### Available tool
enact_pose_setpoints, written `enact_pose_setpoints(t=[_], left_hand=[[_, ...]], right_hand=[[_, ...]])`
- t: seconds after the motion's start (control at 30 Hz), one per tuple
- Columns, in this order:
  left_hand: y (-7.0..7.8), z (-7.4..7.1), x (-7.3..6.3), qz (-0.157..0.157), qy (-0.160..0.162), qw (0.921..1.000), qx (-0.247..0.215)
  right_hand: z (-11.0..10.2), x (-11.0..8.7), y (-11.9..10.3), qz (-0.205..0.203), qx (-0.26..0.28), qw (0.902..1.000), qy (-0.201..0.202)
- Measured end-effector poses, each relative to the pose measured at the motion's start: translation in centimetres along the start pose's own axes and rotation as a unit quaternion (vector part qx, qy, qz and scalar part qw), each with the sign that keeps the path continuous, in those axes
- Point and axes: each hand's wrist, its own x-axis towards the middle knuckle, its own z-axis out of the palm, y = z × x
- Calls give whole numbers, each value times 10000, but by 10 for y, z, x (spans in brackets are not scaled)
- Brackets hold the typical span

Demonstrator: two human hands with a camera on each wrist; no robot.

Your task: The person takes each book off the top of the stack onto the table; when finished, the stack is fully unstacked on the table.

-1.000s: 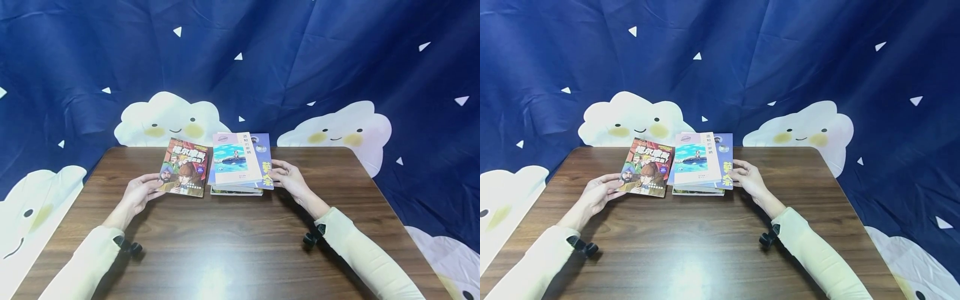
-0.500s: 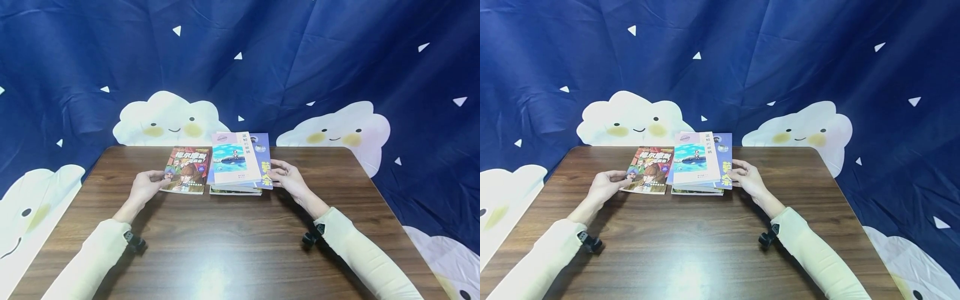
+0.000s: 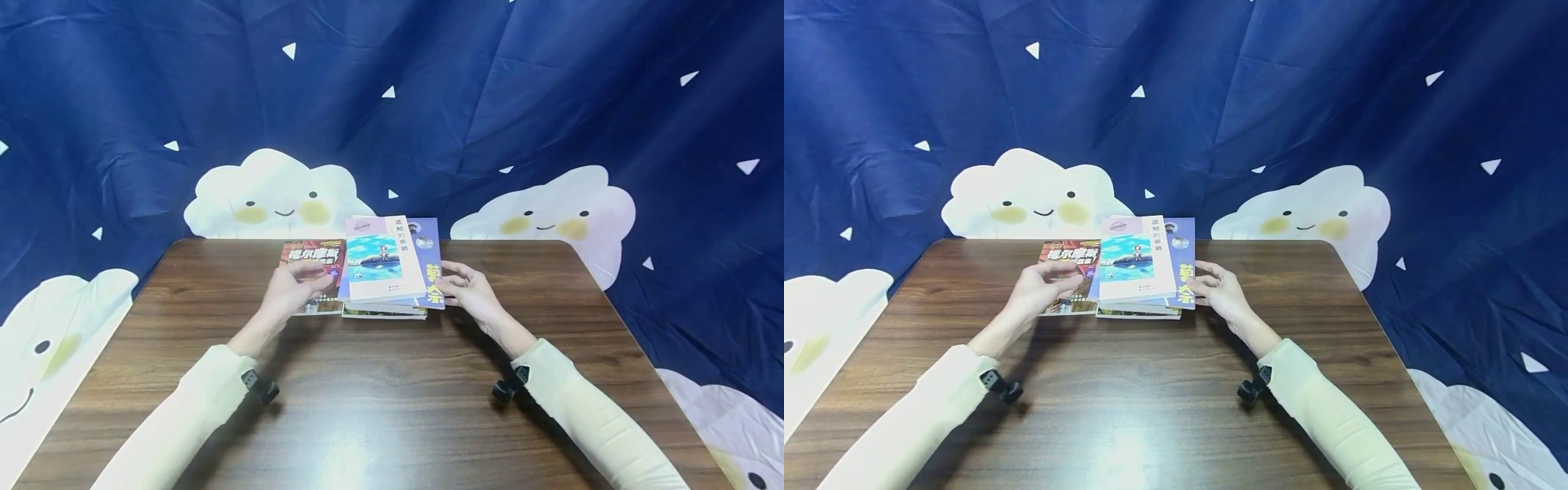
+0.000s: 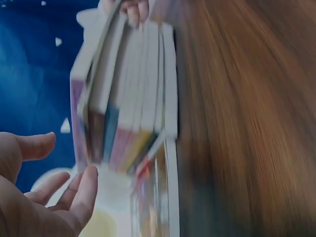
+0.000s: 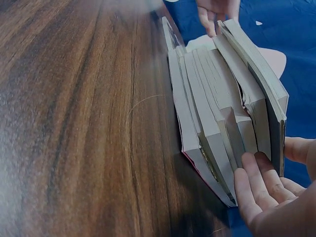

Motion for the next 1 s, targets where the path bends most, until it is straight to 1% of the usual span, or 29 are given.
enact_pose_setpoints(t=[0.07, 0.1, 0.23, 0.4, 0.5, 0.6, 0.73, 0.83, 0.9, 1.0], left_hand=[[5, 11, 2, -29, -190, 9996, -218], [7, 16, 3, -39, -236, 9994, -254], [11, 30, 8, -64, -256, 9992, -295], [11, 38, 13, -75, -144, 9998, -105], [11, 39, 15, -109, -244, 9996, -132], [11, 34, 16, -176, -461, 9985, -257], [8, 21, 15, -319, -874, 9942, -535], [3, 9, 15, -560, -1239, 9873, -822], [-1, 3, 14, -717, -1417, 9819, -1028], [-6, -7, 11, -882, -1523, 9748, -1369]], right_hand=[[0, -1, 0, -7, -4, 10000, 10], [0, -1, 0, -15, -20, 10000, 6], [0, -1, 0, -30, -29, 10000, 19], [-1, 0, 1, -1, -3, 10000, 0], [-1, 0, 1, 18, -5, 10000, -1], [-1, 0, 1, 18, -4, 10000, -6], [-1, 0, 1, -4, 31, 10000, -43], [-1, 0, 2, -17, 72, 10000, -55], [-1, 0, 2, -16, 84, 9999, -52], [-1, -1, 2, -15, 115, 9999, -29]])
